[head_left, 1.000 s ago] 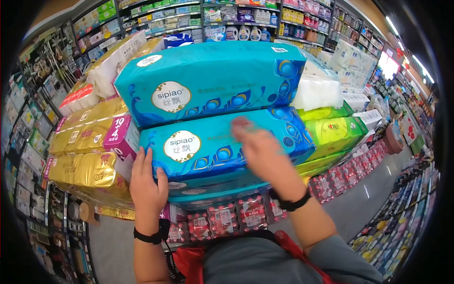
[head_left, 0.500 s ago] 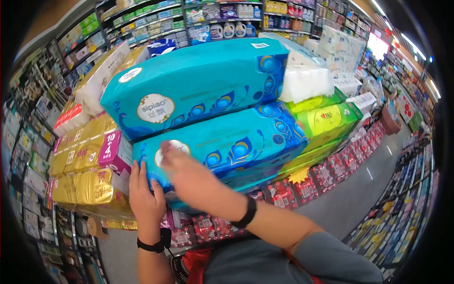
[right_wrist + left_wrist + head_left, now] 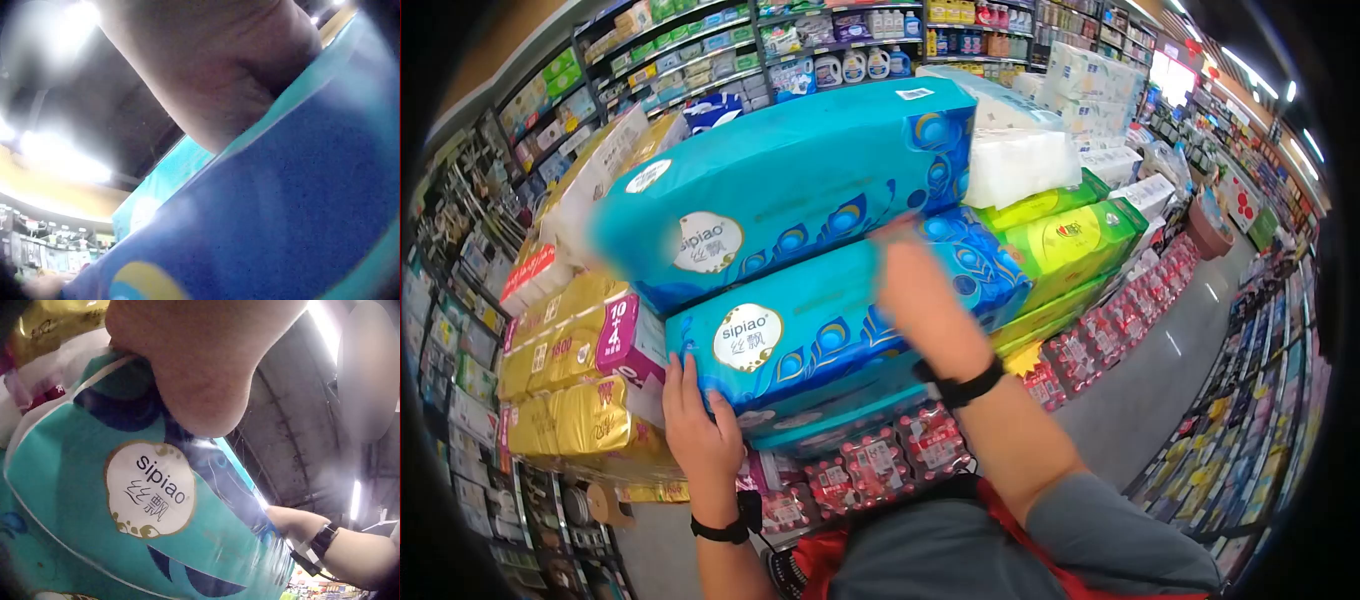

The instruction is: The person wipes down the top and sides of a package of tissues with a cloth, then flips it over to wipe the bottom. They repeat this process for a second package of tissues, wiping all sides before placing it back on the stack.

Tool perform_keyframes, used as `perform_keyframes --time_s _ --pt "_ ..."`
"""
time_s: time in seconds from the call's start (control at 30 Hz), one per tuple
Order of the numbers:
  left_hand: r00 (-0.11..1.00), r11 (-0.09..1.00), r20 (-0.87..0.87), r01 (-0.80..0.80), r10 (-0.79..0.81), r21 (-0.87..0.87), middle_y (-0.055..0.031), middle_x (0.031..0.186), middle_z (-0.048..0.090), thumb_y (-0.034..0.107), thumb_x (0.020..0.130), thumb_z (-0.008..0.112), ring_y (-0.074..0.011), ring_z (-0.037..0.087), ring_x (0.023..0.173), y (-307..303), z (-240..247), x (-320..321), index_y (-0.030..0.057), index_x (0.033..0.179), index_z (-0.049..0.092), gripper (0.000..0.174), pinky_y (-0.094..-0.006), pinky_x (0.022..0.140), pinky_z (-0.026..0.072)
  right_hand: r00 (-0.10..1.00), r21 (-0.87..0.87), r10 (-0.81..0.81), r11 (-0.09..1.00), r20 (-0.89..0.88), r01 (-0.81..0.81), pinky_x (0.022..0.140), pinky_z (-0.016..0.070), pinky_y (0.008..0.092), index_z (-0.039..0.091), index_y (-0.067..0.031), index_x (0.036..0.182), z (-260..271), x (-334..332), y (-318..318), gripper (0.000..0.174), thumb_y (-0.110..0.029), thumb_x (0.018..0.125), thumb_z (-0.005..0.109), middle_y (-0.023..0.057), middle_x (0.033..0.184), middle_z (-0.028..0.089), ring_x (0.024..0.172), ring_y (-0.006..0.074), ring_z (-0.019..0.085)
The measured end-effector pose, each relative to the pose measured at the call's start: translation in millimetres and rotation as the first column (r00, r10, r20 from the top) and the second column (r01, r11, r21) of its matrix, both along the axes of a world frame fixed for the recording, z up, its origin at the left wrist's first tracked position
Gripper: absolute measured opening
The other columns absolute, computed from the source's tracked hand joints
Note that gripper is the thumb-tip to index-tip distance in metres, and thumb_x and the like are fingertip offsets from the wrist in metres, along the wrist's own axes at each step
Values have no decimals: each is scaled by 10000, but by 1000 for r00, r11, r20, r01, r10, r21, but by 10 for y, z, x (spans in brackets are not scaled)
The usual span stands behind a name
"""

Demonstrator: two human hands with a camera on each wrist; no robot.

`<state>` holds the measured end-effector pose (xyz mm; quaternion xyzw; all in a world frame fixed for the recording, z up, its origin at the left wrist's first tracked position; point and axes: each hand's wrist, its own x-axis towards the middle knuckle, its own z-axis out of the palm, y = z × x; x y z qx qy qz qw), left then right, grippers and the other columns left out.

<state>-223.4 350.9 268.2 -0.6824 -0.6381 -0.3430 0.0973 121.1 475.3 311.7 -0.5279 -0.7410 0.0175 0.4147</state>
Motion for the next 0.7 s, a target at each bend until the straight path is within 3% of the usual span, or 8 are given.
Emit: perform_keyframes --time_s 0.07,0.17,0.2,0.3,0.37,0.5,0.6,0.7 --pt "1000 1000 -26 -12 12 -7 -331 1738 558 199 1136 568 -530 539 1597 -12 9 9 -48 1663 598 583 -572 1331 432 975 113 -94 991 199 72 1103 582 566 798 47 1034 -90 -635 -134 176 -7 893 708 341 1155 765 1194 524 713" --pt "999 1000 -48 -27 27 -13 -301 1761 555 236 1191 518 -507 528 1619 -13 -33 -26 2 1692 597 559 -559 1344 413 946 -23 320 947 43 -320 1118 583 546 805 68 1047 -66 -1263 -393 208 -24 869 747 374 1264 759 1274 485 712" --pt "999 1000 -44 -24 24 -15 -301 1762 554 241 1194 513 -506 528 1620 -2 -42 -43 3 1692 598 559 -560 1344 413 948 299 312 900 71 -318 1151 586 506 800 111 1094 -329 -1493 -378 256 5 869 742 378 1287 745 1268 471 712" --pt "999 999 -25 -21 20 -27 -302 1767 550 256 1202 501 -503 525 1626 9 -27 -27 7 1695 597 561 -565 1344 412 882 102 466 876 72 -471 1220 562 530 679 179 1387 -125 -1199 -582 487 76 912 652 421 1503 656 1432 517 666" --pt "1000 999 -9 -24 24 -28 -300 1768 551 257 1201 502 -503 526 1625 -3 -9 -6 6 1695 597 562 -566 1344 411 953 -283 300 918 32 -280 1204 573 530 652 124 1491 325 -562 -722 556 78 937 633 383 1561 657 1446 495 672" --pt "1000 1000 -5 -14 14 -12 -294 1770 554 254 1197 508 -503 528 1624 8 -23 -27 6 1696 595 564 -565 1344 411 1000 188 -30 982 -2 29 1159 597 520 764 72 1356 -35 916 -120 463 93 924 596 332 1383 750 1306 511 727" --pt "1000 1000 -3 -4 4 -14 -296 1772 547 246 1190 511 -509 528 1619 1 -27 -27 6 1698 593 568 -568 1343 412 939 -133 -91 990 -331 49 1178 584 537 776 92 1313 125 1199 -82 423 84 933 590 337 1378 754 1352 508 708" --pt "1000 1000 -4 -5 5 -16 -305 1773 537 235 1181 510 -520 527 1610 28 -30 -30 4 1700 587 573 -574 1340 412 999 134 -50 990 -22 53 1219 568 530 751 60 1425 -264 646 -20 534 91 913 603 320 1477 722 1396 489 693"
